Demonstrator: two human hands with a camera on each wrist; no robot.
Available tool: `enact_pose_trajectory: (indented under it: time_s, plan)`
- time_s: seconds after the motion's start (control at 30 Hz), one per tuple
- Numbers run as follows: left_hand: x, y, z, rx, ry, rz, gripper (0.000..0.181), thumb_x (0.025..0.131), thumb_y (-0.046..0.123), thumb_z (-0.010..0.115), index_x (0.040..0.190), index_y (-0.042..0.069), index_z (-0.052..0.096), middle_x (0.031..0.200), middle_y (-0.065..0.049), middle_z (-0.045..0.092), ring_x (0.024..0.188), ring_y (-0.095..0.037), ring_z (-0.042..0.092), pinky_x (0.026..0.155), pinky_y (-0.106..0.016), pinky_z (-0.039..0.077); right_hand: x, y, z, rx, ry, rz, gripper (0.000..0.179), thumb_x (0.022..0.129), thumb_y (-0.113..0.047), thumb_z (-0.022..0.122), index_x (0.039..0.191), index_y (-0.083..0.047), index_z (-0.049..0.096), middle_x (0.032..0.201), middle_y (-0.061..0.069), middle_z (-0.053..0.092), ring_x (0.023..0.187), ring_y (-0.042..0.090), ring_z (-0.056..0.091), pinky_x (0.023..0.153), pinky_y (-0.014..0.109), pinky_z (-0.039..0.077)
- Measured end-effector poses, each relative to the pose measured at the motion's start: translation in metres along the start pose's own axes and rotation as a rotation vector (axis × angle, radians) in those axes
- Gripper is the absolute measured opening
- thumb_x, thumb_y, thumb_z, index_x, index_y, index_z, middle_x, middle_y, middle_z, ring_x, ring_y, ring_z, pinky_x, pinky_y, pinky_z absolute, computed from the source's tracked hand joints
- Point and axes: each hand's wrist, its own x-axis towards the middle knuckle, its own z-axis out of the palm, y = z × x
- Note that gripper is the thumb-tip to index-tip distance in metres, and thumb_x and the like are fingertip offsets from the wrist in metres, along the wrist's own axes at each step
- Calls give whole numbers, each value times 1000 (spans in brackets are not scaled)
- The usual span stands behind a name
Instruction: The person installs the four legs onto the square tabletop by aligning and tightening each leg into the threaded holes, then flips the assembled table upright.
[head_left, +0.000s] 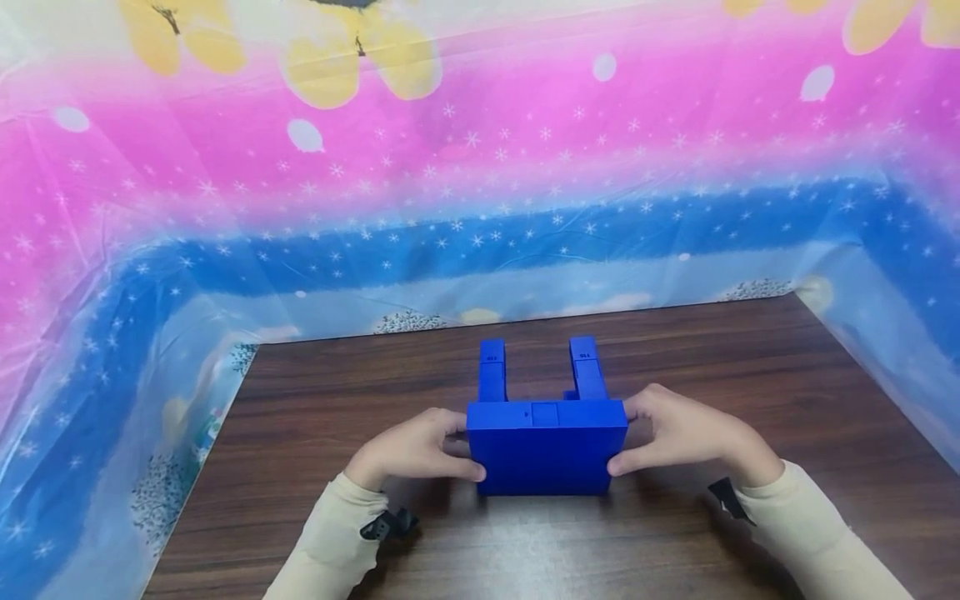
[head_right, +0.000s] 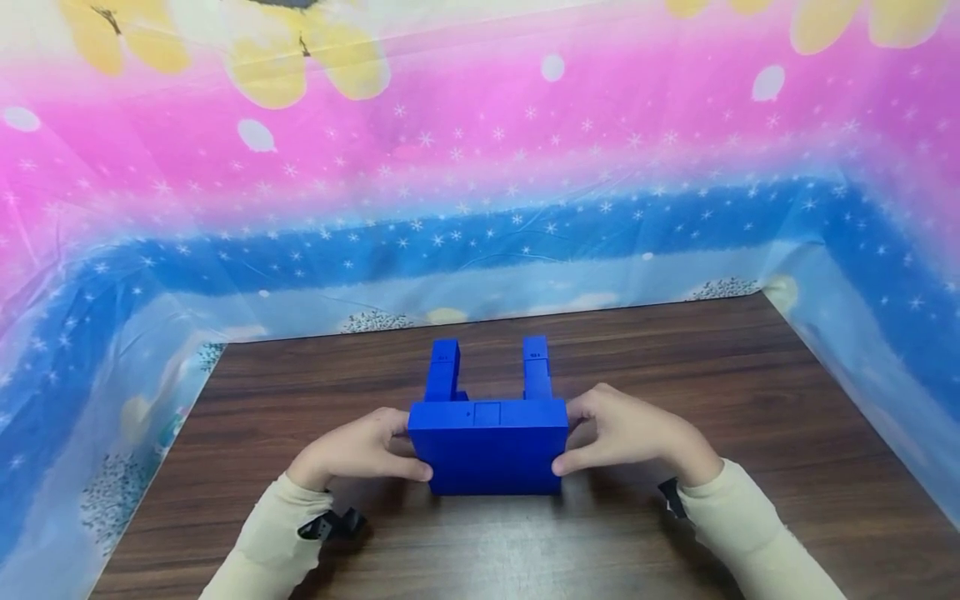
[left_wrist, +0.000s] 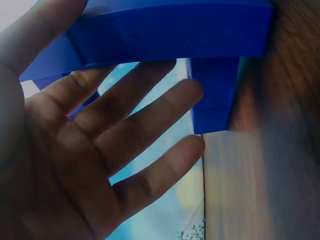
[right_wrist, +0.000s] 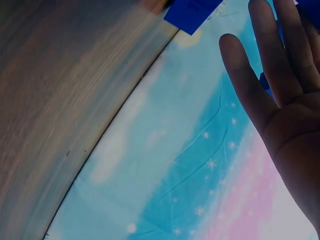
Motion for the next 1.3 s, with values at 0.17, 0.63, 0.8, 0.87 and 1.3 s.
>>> enact_pose_trajectory:
  time_s: [0.17,0.63,0.8,0.87,1.3]
  plan:
    - [4,-2,4,62,24,-1,43,87,12,86,125,-2,72,112,-4,79,102,-12,74,95,-41,60,2,-5,9,-53,-18,112,42,88,-41,87,123,-21,78,109,-19,77,101,5,69,92,36,54]
    - [7,2,12,308,100,-91,30,78,15,92,104,5,80,88,5,79,74,0,66,69,-23,55,7,-6,19,-79,-59,116,70,86,-29,89,148,-17,59,133,-11,70,119,10,67,103,45,54]
    - [7,2,12,348,123,-46,24,85,19,88,103,5,80,90,3,79,77,0,68,72,-24,58,6,-1,16,-28,-58,72,61,89,-23,86,145,-15,61,126,-12,73,112,9,71,99,39,57]
    - [6,2,11,324,129,-26,23,87,19,87,104,6,79,92,1,79,79,-3,70,73,-25,59,5,1,14,-7,-55,64,52,92,-25,84,139,-13,66,121,-11,75,108,8,72,96,37,58]
    - [0,8,2,231,180,13,25,95,28,81,112,9,75,98,2,78,88,-7,73,82,-32,61,4,1,3,-6,-2,62,27,102,-25,73,125,-11,74,111,-11,78,87,4,71,84,35,59]
